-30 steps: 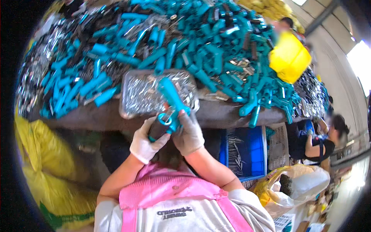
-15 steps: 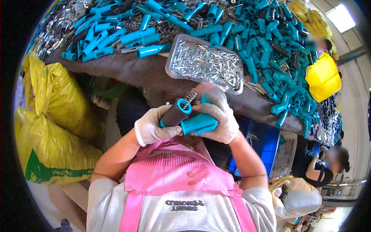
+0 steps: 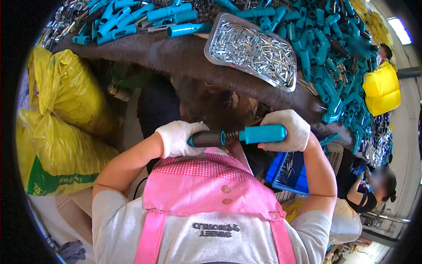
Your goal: Assembling teal plastic handles with metal components and small pins at a manufacturing workbench.
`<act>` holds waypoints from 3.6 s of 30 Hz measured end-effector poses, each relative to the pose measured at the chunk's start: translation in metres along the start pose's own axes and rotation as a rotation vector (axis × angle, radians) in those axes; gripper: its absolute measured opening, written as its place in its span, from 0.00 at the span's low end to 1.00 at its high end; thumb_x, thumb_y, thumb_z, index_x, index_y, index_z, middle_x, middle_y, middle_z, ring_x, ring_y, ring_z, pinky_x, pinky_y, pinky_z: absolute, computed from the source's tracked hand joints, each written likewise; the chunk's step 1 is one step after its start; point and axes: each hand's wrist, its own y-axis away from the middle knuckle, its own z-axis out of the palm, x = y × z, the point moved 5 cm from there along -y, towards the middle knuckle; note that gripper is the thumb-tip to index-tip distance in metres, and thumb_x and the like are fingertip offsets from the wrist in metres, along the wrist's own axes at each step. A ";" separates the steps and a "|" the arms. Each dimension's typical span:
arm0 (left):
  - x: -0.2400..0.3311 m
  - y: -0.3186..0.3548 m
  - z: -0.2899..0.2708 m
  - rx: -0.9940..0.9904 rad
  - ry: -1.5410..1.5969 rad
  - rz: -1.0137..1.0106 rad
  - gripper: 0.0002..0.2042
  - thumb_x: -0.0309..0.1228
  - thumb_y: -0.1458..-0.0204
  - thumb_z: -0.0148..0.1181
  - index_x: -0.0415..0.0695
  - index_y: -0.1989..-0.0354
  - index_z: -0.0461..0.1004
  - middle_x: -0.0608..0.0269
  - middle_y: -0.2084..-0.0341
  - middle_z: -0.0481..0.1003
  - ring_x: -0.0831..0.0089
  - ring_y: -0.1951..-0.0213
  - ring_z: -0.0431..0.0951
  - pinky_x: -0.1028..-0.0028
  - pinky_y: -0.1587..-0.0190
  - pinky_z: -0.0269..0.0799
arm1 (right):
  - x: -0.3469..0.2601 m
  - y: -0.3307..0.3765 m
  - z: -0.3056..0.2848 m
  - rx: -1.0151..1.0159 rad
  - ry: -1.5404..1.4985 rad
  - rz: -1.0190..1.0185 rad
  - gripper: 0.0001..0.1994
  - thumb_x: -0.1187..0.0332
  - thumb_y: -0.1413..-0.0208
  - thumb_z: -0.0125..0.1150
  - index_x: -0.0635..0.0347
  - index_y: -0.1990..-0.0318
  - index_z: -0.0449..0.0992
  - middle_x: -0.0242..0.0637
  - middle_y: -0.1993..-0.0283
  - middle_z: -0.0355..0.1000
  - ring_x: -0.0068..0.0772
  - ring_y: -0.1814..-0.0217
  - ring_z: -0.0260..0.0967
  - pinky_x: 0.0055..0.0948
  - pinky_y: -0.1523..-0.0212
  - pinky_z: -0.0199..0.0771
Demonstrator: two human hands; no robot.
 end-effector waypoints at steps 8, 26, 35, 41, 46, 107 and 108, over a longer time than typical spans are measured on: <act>-0.045 -0.012 0.064 -0.414 0.612 0.036 0.30 0.33 0.58 0.66 0.40 0.45 0.64 0.63 0.55 0.72 0.75 0.53 0.70 0.72 0.46 0.64 | 0.013 0.003 0.030 -0.096 0.023 -0.048 0.17 0.63 0.65 0.73 0.59 0.67 0.73 0.40 0.69 0.71 0.45 0.66 0.70 0.35 0.65 0.70; -0.044 -0.020 0.075 -0.568 0.620 0.054 0.27 0.34 0.52 0.62 0.39 0.43 0.62 0.62 0.51 0.70 0.76 0.50 0.67 0.74 0.44 0.60 | 0.007 -0.005 0.065 -0.182 0.156 -0.178 0.15 0.64 0.63 0.65 0.57 0.65 0.73 0.38 0.68 0.71 0.43 0.62 0.69 0.37 0.60 0.69; -0.053 -0.024 0.084 -0.732 0.653 -0.019 0.27 0.34 0.52 0.61 0.40 0.43 0.63 0.65 0.52 0.71 0.76 0.51 0.67 0.74 0.46 0.60 | -0.031 -0.008 0.061 0.196 0.997 -0.936 0.11 0.64 0.65 0.56 0.51 0.69 0.72 0.26 0.72 0.65 0.26 0.62 0.64 0.30 0.53 0.68; -0.018 -0.015 0.048 -0.260 0.016 0.079 0.19 0.37 0.55 0.59 0.44 0.55 0.69 0.50 0.64 0.74 0.54 0.63 0.76 0.65 0.59 0.71 | 0.037 0.000 0.092 -0.272 -0.419 0.339 0.11 0.67 0.58 0.60 0.57 0.64 0.75 0.34 0.73 0.70 0.35 0.69 0.68 0.34 0.62 0.68; -0.014 -0.011 -0.002 0.228 -0.455 -0.029 0.21 0.38 0.56 0.60 0.48 0.53 0.66 0.52 0.69 0.75 0.55 0.66 0.76 0.61 0.65 0.71 | 0.025 -0.007 0.074 0.267 -1.261 0.443 0.25 0.58 0.46 0.54 0.65 0.45 0.65 0.40 0.49 0.68 0.30 0.50 0.66 0.28 0.47 0.63; 0.061 -0.010 -0.046 0.184 -0.446 0.126 0.22 0.36 0.64 0.65 0.47 0.57 0.68 0.55 0.67 0.75 0.57 0.66 0.77 0.64 0.65 0.72 | -0.016 0.013 -0.009 0.435 0.006 -0.449 0.23 0.54 0.50 0.56 0.67 0.56 0.73 0.45 0.61 0.74 0.52 0.59 0.71 0.43 0.55 0.67; 0.060 -0.012 -0.048 0.238 -0.509 0.227 0.21 0.35 0.64 0.64 0.48 0.58 0.69 0.56 0.68 0.75 0.58 0.66 0.77 0.63 0.66 0.72 | -0.020 0.012 -0.001 0.438 -0.043 -0.407 0.22 0.54 0.50 0.56 0.67 0.57 0.74 0.45 0.65 0.73 0.50 0.65 0.72 0.37 0.62 0.71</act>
